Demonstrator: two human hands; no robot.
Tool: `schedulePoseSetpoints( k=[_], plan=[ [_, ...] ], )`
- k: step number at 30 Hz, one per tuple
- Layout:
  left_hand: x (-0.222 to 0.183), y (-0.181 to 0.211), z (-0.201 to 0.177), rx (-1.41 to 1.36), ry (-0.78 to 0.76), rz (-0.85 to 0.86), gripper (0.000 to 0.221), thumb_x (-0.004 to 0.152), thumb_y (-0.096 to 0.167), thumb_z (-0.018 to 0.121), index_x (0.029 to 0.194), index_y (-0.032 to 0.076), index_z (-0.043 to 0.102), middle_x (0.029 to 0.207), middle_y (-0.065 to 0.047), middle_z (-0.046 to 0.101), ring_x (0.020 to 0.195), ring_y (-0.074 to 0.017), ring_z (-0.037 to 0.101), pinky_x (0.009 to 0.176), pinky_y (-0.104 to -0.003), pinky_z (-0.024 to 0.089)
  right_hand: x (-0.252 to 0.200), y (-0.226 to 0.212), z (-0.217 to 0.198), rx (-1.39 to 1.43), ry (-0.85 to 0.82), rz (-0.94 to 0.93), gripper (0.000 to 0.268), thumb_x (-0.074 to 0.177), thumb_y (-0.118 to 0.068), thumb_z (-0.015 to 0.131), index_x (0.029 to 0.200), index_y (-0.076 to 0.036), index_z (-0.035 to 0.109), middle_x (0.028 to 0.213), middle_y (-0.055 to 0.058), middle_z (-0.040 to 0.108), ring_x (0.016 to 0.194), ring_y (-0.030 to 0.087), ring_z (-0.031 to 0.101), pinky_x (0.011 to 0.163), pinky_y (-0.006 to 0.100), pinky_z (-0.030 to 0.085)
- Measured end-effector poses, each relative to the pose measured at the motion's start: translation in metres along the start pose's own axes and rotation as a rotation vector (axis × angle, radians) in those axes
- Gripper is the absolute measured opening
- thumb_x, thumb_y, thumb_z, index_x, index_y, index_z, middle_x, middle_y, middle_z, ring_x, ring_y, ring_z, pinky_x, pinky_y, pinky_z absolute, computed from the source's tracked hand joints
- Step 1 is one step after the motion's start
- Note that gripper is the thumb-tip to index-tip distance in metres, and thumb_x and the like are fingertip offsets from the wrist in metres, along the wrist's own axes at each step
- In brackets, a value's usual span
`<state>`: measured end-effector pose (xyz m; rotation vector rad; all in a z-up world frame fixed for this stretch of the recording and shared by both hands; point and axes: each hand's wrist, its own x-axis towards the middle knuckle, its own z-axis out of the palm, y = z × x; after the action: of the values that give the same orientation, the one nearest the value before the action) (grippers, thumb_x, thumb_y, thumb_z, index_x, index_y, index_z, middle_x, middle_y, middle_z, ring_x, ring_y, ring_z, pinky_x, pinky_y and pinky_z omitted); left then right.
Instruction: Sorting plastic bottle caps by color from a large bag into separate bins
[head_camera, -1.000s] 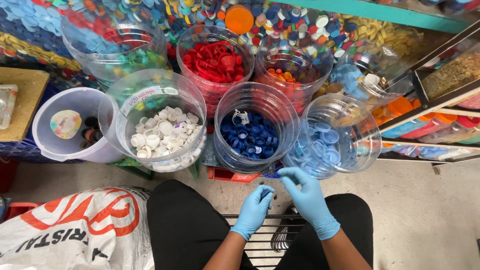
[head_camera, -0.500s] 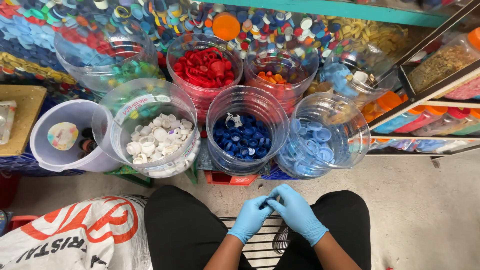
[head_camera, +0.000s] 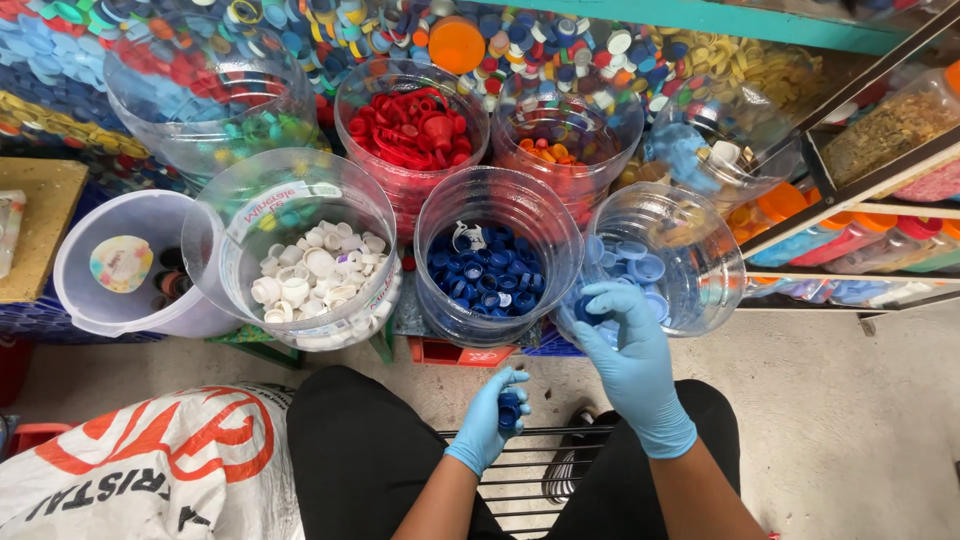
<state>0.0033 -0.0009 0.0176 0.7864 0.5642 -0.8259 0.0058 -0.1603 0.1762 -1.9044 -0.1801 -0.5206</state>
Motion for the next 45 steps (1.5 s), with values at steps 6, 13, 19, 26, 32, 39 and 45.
schedulePoseSetpoints(
  k=[6,13,19,26,32,39,45],
  plan=[
    [0.001,0.005,-0.004,-0.188,-0.038,-0.043,0.033,0.103,0.039,0.056,0.111,0.008,0.067,0.076,-0.003,0.059,0.067,-0.0172,0.061,0.05,-0.024,0.046,0.027,-0.026,0.013,-0.036,0.112,-0.21,0.031,0.093,0.008,0.067,0.115,-0.012,0.059,0.125,0.01,0.057,0.123,0.022,0.057,0.115,0.036,0.048],
    [0.002,0.006,-0.002,-0.181,-0.042,-0.058,0.036,0.104,0.041,0.054,0.112,0.008,0.067,0.076,-0.003,0.058,0.066,-0.0164,0.061,0.049,-0.023,0.045,0.048,-0.018,0.028,-0.437,0.038,-0.178,0.054,0.093,-0.014,0.075,0.143,-0.006,0.056,0.146,0.016,0.053,0.138,0.031,0.052,0.121,0.047,0.042],
    [0.012,0.001,-0.007,-0.218,-0.068,-0.057,0.037,0.104,0.044,0.053,0.109,0.01,0.067,0.075,-0.002,0.059,0.066,-0.0163,0.062,0.049,-0.024,0.046,0.009,0.008,0.043,-0.396,-0.028,-0.271,0.042,0.098,-0.012,0.069,0.138,-0.005,0.059,0.141,0.017,0.059,0.136,0.031,0.056,0.119,0.045,0.046],
    [0.024,-0.008,-0.016,-0.192,-0.056,-0.002,0.043,0.105,0.048,0.047,0.103,0.012,0.07,0.082,-0.002,0.061,0.08,-0.017,0.062,0.076,-0.033,0.05,-0.092,0.062,0.066,-0.604,-0.56,-0.121,0.052,0.082,-0.019,0.072,0.133,-0.017,0.064,0.126,0.007,0.07,0.099,0.03,0.065,0.08,0.043,0.048],
    [0.023,-0.008,-0.009,-0.154,-0.026,-0.039,0.06,0.104,0.058,0.042,0.113,0.004,0.068,0.087,-0.011,0.064,0.087,-0.0235,0.066,0.083,-0.036,0.054,-0.111,0.087,0.065,-0.629,-0.472,-0.12,0.034,0.088,-0.017,0.069,0.122,-0.016,0.069,0.108,0.004,0.073,0.086,0.028,0.065,0.068,0.043,0.046],
    [0.021,-0.006,-0.008,-0.224,0.04,-0.089,0.044,0.104,0.055,0.048,0.103,0.016,0.068,0.101,-0.01,0.07,0.085,-0.0197,0.064,0.068,-0.032,0.052,-0.065,0.039,0.045,-0.433,-0.321,-0.128,0.021,0.094,-0.021,0.07,0.115,-0.018,0.075,0.115,0.002,0.075,0.106,0.021,0.07,0.092,0.037,0.05],
    [0.009,0.002,-0.001,-0.285,0.009,-0.068,0.033,0.103,0.037,0.056,0.107,0.007,0.067,0.088,-0.008,0.063,0.079,-0.0244,0.064,0.062,-0.034,0.052,-0.018,-0.002,0.026,-0.28,-0.034,-0.268,0.016,0.093,-0.003,0.072,0.108,-0.005,0.068,0.111,0.014,0.071,0.109,0.028,0.071,0.098,0.038,0.06]
  ],
)
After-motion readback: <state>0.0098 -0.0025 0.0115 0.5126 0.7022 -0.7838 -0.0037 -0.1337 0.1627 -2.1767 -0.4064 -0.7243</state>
